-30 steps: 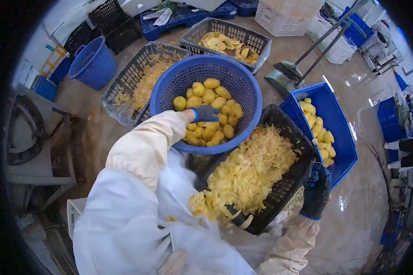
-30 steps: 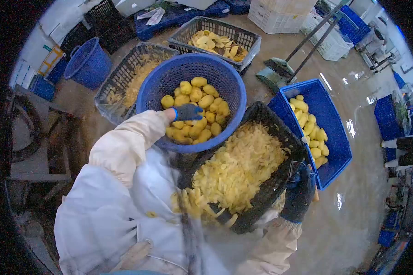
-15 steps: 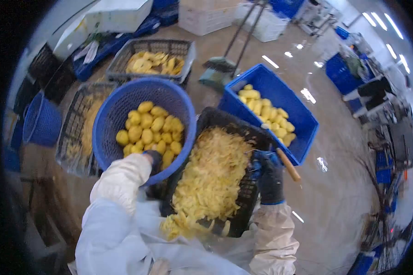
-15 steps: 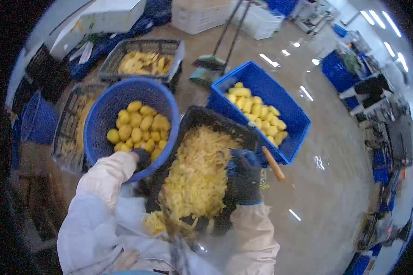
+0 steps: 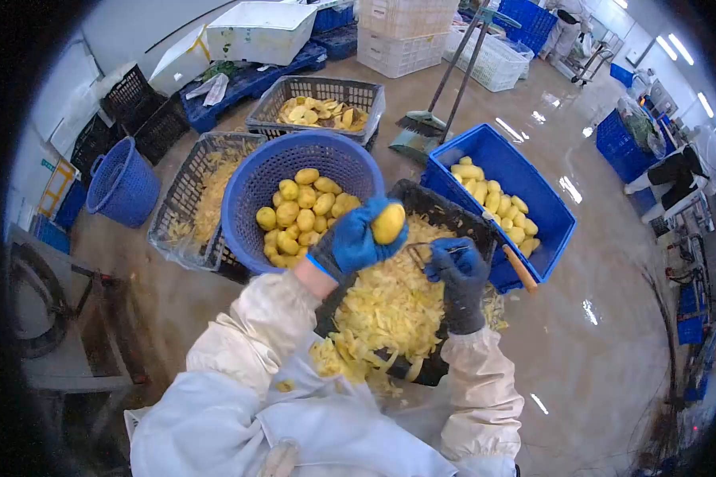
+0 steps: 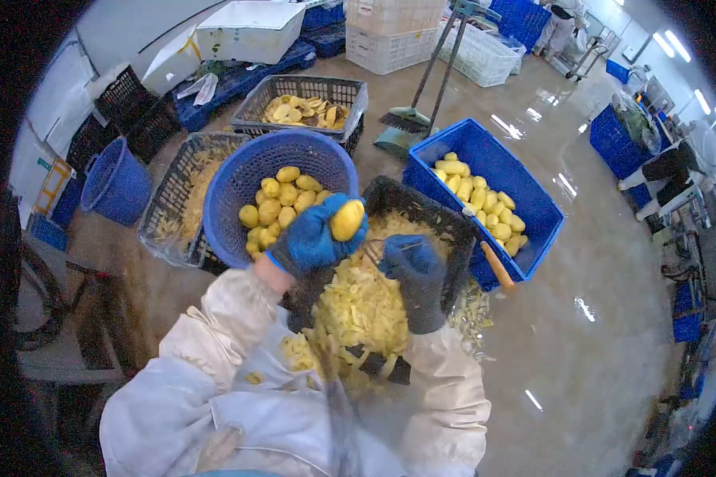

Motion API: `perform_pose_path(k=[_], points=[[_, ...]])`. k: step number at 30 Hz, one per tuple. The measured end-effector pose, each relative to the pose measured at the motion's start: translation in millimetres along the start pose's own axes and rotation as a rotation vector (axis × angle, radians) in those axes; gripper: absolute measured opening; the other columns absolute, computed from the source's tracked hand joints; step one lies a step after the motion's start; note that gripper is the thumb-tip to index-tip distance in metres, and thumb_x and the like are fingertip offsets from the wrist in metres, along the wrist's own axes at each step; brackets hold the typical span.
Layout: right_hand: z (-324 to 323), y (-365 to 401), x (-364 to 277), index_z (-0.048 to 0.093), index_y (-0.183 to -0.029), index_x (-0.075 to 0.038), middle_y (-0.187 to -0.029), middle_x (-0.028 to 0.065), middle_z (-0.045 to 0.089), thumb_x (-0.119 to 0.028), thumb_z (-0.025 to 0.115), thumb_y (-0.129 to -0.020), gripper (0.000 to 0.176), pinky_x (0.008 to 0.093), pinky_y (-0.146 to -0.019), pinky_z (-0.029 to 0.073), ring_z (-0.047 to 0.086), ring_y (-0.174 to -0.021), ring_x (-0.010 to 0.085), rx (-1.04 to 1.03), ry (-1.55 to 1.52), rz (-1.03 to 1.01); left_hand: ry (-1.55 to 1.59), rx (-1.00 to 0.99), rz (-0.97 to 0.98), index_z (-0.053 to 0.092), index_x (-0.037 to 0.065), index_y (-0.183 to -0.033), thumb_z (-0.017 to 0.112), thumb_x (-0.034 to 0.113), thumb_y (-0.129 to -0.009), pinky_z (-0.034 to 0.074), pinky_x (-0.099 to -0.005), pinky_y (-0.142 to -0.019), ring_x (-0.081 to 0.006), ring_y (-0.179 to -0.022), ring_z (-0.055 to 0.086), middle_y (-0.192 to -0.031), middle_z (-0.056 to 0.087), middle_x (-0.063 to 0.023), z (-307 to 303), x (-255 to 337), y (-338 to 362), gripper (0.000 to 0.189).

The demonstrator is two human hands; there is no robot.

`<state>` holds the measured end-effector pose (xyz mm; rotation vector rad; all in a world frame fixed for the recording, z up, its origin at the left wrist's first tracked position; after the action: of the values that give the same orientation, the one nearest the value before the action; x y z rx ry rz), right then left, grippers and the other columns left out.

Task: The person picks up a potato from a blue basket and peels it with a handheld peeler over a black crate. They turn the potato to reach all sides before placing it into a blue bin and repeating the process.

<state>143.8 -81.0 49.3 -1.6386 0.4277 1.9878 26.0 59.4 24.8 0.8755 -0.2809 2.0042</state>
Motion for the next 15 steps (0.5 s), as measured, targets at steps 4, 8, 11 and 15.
perform_pose_path(k=[4,8,11,15], points=[[14.4,13.4,8.3,0.062,-0.088,-0.001,-0.075,0.0021,0.062,-0.01,0.07,-0.08,0.015,0.0235,-0.058,0.045,0.058,-0.066,0.0082,-0.156,0.474,-0.305,-0.097,-0.14,-0.057,0.052,0.003,-0.118,0.066,0.005,-0.08,0.049,-0.0285,-0.081,-0.0135,-0.092,0.057,-0.099,0.06,-0.0055,21.3,-24.9,18.5,0.041],[-25.4,-12.0,17.3,0.061,-0.088,-0.003,-0.071,0.0019,0.059,-0.012,0.064,-0.081,0.011,0.0226,-0.053,0.042,0.053,-0.058,0.0116,0.058,0.007,0.014,-0.145,-0.25,-0.102,0.049,0.002,-0.123,0.057,0.021,-0.089,0.052,-0.0345,-0.08,-0.0198,-0.094,0.06,-0.107,0.059,-0.0086,7.1,-61.5,1.4,0.04],[-75.5,-38.6,17.5,0.06,-0.087,-0.003,-0.072,0.0019,0.059,-0.01,0.064,-0.081,0.01,0.0232,-0.053,0.043,0.054,-0.061,0.0113,0.018,1.031,-0.586,0.213,-0.281,-0.397,0.049,0.002,-0.123,0.05,0.029,-0.093,0.052,-0.0344,-0.079,-0.0235,-0.094,0.06,-0.107,0.059,-0.0097,24.7,-64.7,15.8,0.041],[-38.0,-24.9,9.2,0.06,-0.091,-0.003,-0.072,0.002,0.058,-0.009,0.065,-0.08,0.014,0.0228,-0.054,0.044,0.054,-0.06,0.0109,0.246,-0.096,0.147,0.517,-0.146,-0.338,0.052,0.003,-0.118,0.05,0.029,-0.093,0.052,-0.0333,-0.076,-0.0229,-0.09,0.06,-0.104,0.06,-0.0106,-2.2,-57.7,-9.2,0.037]])
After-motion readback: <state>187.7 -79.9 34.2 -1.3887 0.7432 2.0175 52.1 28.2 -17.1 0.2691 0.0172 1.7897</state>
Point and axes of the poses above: each hand's wrist, its own y-axis away from the middle knuckle, its own z-axis out of the palm, x = y × z, the point moved 3 cm from there along -y, towards the middle knuckle
